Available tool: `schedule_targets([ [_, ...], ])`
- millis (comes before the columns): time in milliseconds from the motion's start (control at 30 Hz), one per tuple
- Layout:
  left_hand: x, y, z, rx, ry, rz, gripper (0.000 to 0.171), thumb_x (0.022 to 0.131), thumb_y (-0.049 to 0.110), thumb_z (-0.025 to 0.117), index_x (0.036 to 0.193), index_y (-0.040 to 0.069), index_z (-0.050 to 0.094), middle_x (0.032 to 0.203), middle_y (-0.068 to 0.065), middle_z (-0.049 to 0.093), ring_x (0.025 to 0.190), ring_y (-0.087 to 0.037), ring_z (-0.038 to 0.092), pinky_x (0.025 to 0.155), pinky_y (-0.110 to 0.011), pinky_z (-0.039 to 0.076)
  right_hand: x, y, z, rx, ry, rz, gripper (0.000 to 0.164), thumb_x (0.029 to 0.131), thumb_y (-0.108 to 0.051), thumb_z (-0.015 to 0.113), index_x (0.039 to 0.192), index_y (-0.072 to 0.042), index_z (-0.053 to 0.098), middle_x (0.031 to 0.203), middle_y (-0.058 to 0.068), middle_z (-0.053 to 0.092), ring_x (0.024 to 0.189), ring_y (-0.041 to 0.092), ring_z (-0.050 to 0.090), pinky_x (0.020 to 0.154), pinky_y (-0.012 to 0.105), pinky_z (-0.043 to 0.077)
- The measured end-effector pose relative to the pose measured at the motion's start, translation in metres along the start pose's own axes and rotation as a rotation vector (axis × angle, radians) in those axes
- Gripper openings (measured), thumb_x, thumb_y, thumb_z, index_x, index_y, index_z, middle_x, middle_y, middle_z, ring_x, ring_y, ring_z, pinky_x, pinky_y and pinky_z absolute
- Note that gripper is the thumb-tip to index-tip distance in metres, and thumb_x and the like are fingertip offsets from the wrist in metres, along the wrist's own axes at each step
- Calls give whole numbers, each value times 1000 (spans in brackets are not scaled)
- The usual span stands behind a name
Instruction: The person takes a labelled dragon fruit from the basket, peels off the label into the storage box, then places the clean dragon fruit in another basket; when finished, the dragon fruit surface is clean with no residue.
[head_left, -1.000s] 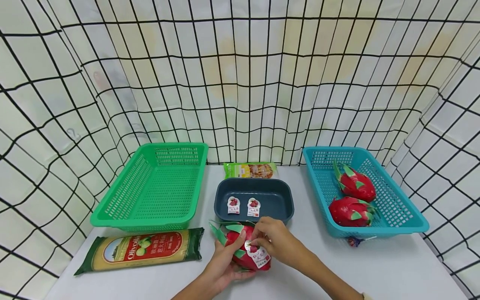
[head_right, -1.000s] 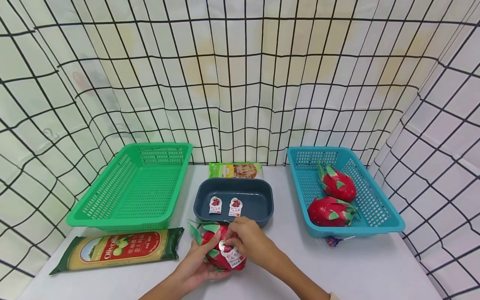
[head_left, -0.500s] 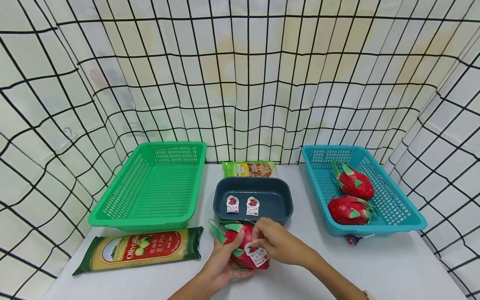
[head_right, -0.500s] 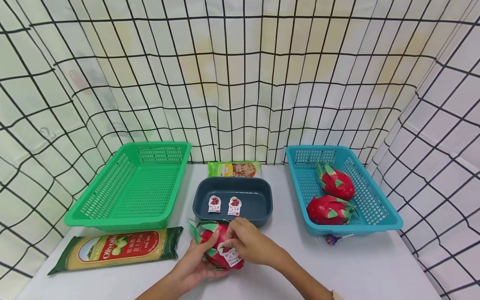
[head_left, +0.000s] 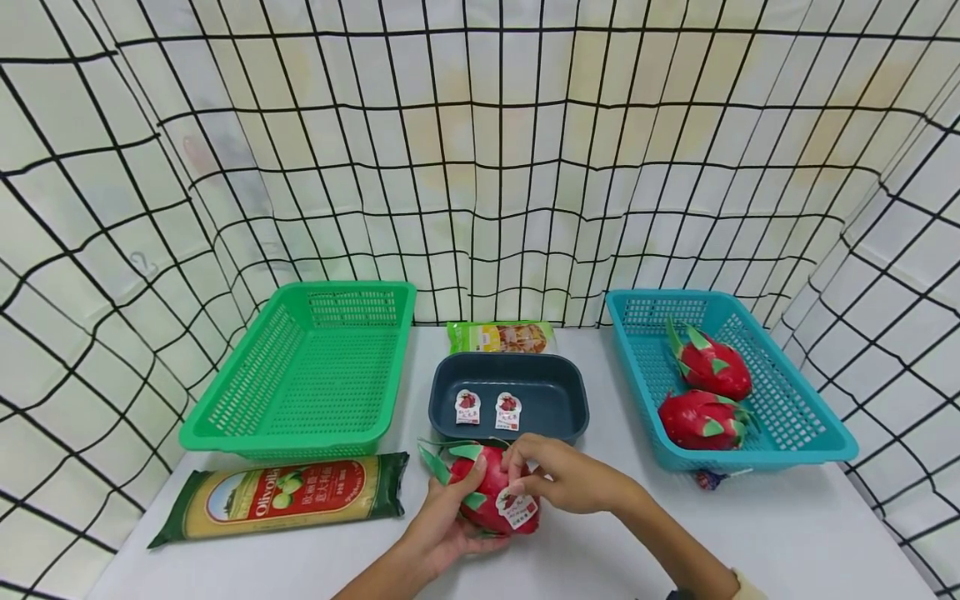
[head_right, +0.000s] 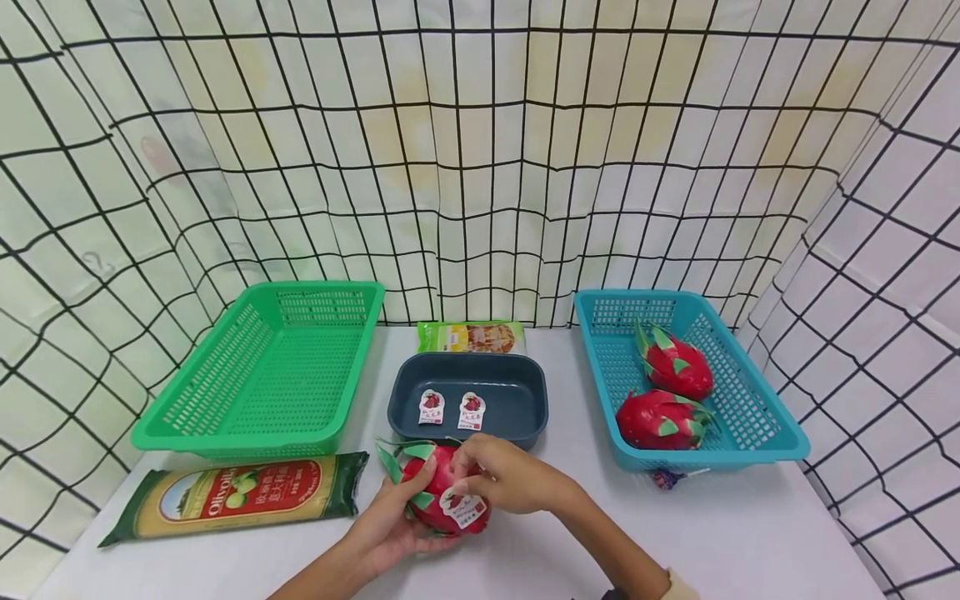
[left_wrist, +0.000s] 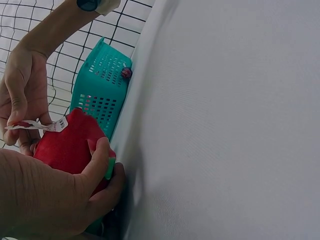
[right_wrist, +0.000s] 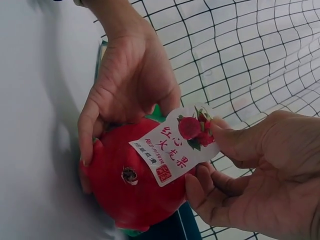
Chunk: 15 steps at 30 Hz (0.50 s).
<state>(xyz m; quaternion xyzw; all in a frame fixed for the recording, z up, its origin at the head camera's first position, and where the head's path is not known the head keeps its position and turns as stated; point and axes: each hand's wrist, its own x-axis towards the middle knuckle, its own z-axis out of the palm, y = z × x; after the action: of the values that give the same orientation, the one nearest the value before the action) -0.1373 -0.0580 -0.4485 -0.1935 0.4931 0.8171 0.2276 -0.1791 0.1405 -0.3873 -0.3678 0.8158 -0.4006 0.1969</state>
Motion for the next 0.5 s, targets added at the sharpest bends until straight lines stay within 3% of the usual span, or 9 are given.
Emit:
schedule_targets([
  [133, 0, 0, -1, -16, -12, -7, 96, 86, 54, 68, 147, 18, 3, 146, -27, 26, 127, -52, 38, 90, -63, 51, 0, 2, -3, 67, -35, 2, 10, 94, -19, 64, 95, -11, 59, 103, 4, 59, 102, 16, 53, 79, 20, 53],
  [300, 0, -1, -2, -10, -8, -8, 97, 85, 54, 69, 146, 18, 2, 147, -27, 25, 128, -51, 38, 90, -62, 51, 3, 12, -12, 307, -72, 61, 18, 97, -19, 59, 104, -3, 61, 114, 13, 62, 107, 21, 56, 86, 27, 56],
  [367, 1, -1, -2, -11, -2, -7, 98, 85, 54, 69, 146, 18, 3, 147, -27, 25, 128, -51, 36, 89, -62, 52, 5, 17, -14, 375, -40, 100, 21, 97, -21, 60, 106, -1, 61, 116, 13, 63, 107, 21, 58, 89, 32, 57],
  [500, 1, -2, -3, -15, -7, -5, 96, 85, 54, 69, 146, 19, 3, 147, -27, 27, 129, -50, 35, 89, -60, 52, 9, 23, -18, 400, 84, 163, 26, 96, -24, 62, 107, 0, 62, 106, 9, 66, 99, 19, 62, 88, 40, 57],
])
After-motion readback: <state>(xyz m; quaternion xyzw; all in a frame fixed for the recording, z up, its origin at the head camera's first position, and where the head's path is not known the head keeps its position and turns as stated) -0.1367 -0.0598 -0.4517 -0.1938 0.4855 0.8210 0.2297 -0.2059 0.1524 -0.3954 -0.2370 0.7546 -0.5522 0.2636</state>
